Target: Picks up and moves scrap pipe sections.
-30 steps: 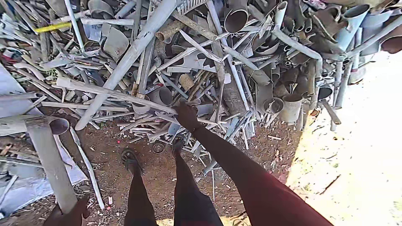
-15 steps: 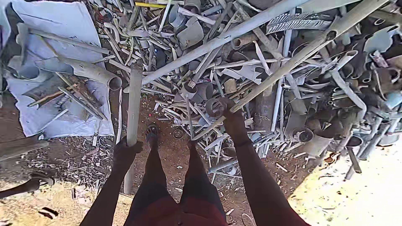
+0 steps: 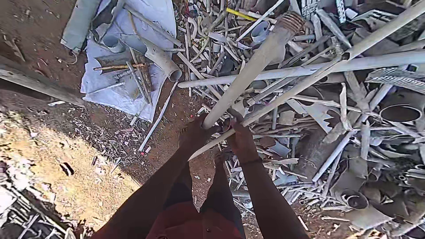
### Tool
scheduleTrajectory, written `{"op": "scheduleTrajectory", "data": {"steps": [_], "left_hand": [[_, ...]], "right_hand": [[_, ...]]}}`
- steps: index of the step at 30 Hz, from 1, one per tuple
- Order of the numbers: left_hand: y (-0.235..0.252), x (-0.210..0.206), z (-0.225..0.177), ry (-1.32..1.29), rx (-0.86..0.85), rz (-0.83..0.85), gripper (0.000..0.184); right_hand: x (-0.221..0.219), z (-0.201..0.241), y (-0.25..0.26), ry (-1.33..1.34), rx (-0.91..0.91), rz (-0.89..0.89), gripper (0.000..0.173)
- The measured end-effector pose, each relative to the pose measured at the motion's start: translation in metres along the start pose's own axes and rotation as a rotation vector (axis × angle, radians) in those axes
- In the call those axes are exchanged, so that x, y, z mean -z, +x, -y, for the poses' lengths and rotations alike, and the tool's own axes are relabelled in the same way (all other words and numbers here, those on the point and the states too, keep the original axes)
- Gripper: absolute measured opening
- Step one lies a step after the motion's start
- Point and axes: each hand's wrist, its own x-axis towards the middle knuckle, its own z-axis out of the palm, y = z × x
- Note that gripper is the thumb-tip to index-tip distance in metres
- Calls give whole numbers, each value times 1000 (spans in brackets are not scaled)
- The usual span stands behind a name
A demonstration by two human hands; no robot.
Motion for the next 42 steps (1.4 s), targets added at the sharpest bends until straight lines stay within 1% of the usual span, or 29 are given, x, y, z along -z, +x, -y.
{"op": "scheduleTrajectory", "data": {"steps": [2,3,4,5,7,8,9,11,12,14,16,19,22,24,25,26,27,28,30,31,32,34,36,38,40,42], "left_hand": [[4,12,13,32,29,-73,42],[4,20,20,56,57,-116,40],[1,31,26,54,89,-156,40],[-2,45,32,47,130,-192,41],[-11,77,48,46,223,-286,41],[-16,95,60,61,275,-344,39],[-22,112,74,75,328,-398,39],[-40,148,112,104,389,-507,39],[-52,166,126,121,414,-560,38],[-77,197,153,154,482,-645,40],[-101,216,185,167,560,-697,44],[-137,224,230,128,685,-686,46],[-166,218,267,58,805,-646,45],[-182,212,278,38,869,-613,44],[-188,210,278,32,899,-593,44],[-193,210,273,10,920,-574,44],[-197,209,271,-11,933,-561,43],[-199,207,274,-32,939,-556,42],[-200,206,285,-54,944,-549,42],[-198,204,296,-62,932,-565,42],[-195,202,309,-60,915,-592,42],[-184,208,311,-100,878,-616,42],[-167,218,305,-158,840,-625,38],[-145,228,299,-217,825,-634,35],[-116,237,289,-323,835,-639,37],[-83,243,289,-442,818,-654,39]], "right_hand": [[-23,-9,-2,18,-47,30,29],[-32,-11,-3,15,-71,53,32],[-38,-13,-3,-18,-87,68,41],[-43,-14,-2,-124,-104,78,47],[-52,-9,-1,-478,-186,57,46],[-56,-4,-1,-611,-248,30,45],[-59,-1,-2,-658,-305,-6,44],[-66,1,-6,-566,-334,-73,46],[-69,0,-7,-506,-318,-82,45],[-78,-5,-3,-397,-257,-92,38],[-90,-16,8,-275,-204,-119,32],[-125,-35,29,-112,-166,-132,33],[-177,-51,51,45,-148,-86,34],[-221,-57,68,143,-158,-45,39],[-242,-61,79,176,-179,-13,46],[-261,-64,92,172,-205,31,57],[-277,-70,106,114,-236,80,69],[-291,-76,120,32,-266,123,76],[-312,-87,140,-104,-306,152,80],[-316,-92,144,-172,-311,152,77],[-317,-97,144,-247,-302,147,70],[-308,-105,135,-435,-269,140,53],[-275,-115,122,-653,-288,145,45],[-217,-130,106,-836,-367,112,41],[-146,-142,87,-1021,-452,67,40],[-81,-145,60,-1212,-541,21,40]]}}
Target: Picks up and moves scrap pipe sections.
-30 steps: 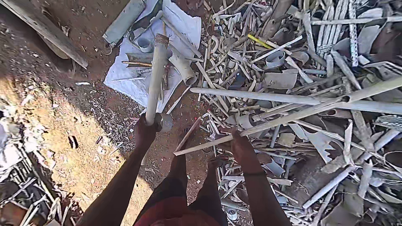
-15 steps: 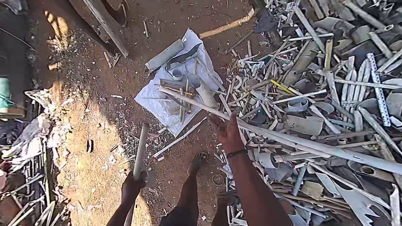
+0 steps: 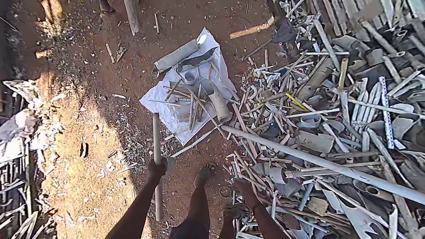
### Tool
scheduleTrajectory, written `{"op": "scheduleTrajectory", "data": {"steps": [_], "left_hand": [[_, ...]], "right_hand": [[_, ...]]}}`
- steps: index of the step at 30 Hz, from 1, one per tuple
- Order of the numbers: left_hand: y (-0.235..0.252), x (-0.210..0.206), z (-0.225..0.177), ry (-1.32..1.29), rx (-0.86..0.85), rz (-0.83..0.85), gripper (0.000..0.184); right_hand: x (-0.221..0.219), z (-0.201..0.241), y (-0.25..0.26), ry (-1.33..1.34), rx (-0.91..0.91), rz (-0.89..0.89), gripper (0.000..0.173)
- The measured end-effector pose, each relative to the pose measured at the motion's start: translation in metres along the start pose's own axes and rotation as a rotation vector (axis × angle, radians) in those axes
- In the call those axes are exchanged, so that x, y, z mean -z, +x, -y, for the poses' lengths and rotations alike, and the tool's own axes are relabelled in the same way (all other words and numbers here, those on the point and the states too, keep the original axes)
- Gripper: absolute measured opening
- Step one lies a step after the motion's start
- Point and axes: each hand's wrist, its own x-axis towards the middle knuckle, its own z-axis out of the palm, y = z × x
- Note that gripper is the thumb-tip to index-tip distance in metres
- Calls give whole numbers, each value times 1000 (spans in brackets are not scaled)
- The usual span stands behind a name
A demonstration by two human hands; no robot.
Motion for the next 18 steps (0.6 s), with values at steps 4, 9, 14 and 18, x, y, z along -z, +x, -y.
{"op": "scheduleTrajectory", "data": {"steps": [4,9,14,18], "left_hand": [[41,-36,-46,-60,-15,17,40],[91,-76,-132,-385,-62,69,39],[107,-71,-243,-447,-218,201,72],[84,-66,-272,-210,-428,138,74]], "right_hand": [[25,-75,-56,-196,-179,16,40],[44,-119,-87,-153,-306,-109,35],[43,-108,-67,83,-241,-133,38],[26,-96,-31,155,-43,-103,32]]}}
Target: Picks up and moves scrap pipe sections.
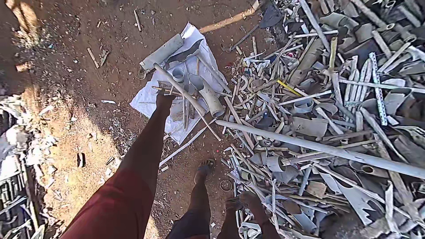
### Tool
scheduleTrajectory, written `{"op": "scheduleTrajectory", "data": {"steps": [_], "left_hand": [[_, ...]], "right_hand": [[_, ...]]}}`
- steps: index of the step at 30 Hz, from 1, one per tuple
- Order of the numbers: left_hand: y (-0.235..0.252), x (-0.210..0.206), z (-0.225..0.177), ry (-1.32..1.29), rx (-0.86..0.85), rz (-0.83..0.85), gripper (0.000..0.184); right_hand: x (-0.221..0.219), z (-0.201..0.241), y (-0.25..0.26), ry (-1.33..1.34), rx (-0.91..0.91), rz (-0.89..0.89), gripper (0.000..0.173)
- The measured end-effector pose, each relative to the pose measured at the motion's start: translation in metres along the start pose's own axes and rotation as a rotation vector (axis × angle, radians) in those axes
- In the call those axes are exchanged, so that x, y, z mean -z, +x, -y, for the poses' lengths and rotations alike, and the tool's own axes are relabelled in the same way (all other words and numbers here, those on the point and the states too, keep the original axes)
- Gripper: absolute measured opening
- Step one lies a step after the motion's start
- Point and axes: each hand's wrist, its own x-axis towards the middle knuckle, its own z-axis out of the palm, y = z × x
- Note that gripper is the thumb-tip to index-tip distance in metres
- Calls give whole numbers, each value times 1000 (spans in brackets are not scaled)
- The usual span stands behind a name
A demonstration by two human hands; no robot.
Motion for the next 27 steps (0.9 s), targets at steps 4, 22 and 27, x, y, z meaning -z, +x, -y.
{"op": "scheduleTrajectory", "data": {"steps": [4,22,27], "left_hand": [[-49,-24,56,287,-48,209,52],[-311,-116,246,1062,188,686,33],[-328,-165,241,793,451,630,42]], "right_hand": [[-23,34,-4,15,57,68,30],[115,-189,11,20,-253,-18,37],[142,-209,52,18,-229,-166,35]]}}
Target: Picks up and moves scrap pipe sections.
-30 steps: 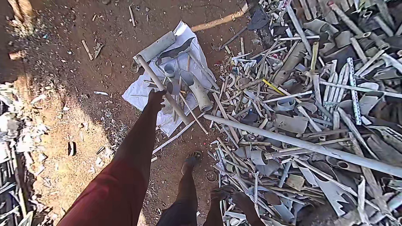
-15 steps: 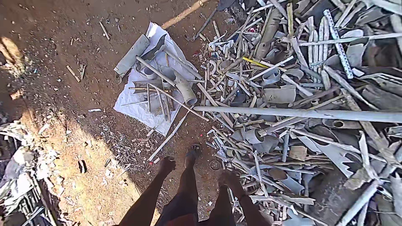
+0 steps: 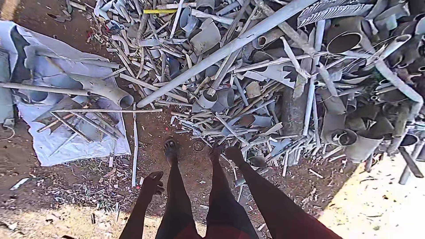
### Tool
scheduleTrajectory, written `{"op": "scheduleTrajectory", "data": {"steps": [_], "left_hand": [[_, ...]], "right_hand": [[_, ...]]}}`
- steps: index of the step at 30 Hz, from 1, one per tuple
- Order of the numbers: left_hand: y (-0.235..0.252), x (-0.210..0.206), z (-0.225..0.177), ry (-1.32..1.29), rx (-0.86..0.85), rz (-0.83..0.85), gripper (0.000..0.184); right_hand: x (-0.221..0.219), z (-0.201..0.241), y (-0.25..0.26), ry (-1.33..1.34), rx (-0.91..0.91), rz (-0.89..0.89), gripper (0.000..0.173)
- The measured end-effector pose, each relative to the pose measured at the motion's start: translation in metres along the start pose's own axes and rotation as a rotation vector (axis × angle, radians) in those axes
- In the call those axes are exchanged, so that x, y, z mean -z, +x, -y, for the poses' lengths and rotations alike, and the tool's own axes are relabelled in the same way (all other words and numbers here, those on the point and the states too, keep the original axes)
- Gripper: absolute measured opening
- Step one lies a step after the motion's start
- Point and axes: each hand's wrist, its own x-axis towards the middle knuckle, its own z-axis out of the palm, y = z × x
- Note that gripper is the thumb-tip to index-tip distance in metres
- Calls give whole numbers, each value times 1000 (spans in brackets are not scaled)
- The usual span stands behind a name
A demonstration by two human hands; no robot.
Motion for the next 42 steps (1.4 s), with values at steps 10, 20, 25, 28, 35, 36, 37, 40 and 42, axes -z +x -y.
{"op": "scheduleTrajectory", "data": {"steps": [10,20,25,28,35,36,37,40,42], "left_hand": [[22,-73,-24,287,-128,42,34],[17,-131,-129,639,-827,-89,60],[21,-159,-199,791,-1037,-136,64],[26,-170,-219,874,-945,-2,57],[22,-175,-207,827,-677,185,45],[22,-177,-201,791,-708,153,44],[22,-179,-196,753,-749,113,45],[29,-183,-184,772,-883,-25,68],[27,-184,-185,812,-899,-1,98]], "right_hand": [[32,171,168,14,534,-299,44],[72,154,171,-63,475,-183,40],[96,131,161,25,509,-114,38],[99,122,204,169,410,-98,41],[127,148,224,-13,339,53,36],[133,149,213,-77,375,142,35],[134,146,198,-110,423,255,34],[116,124,137,-5,565,619,28],[102,101,105,99,635,705,26]]}}
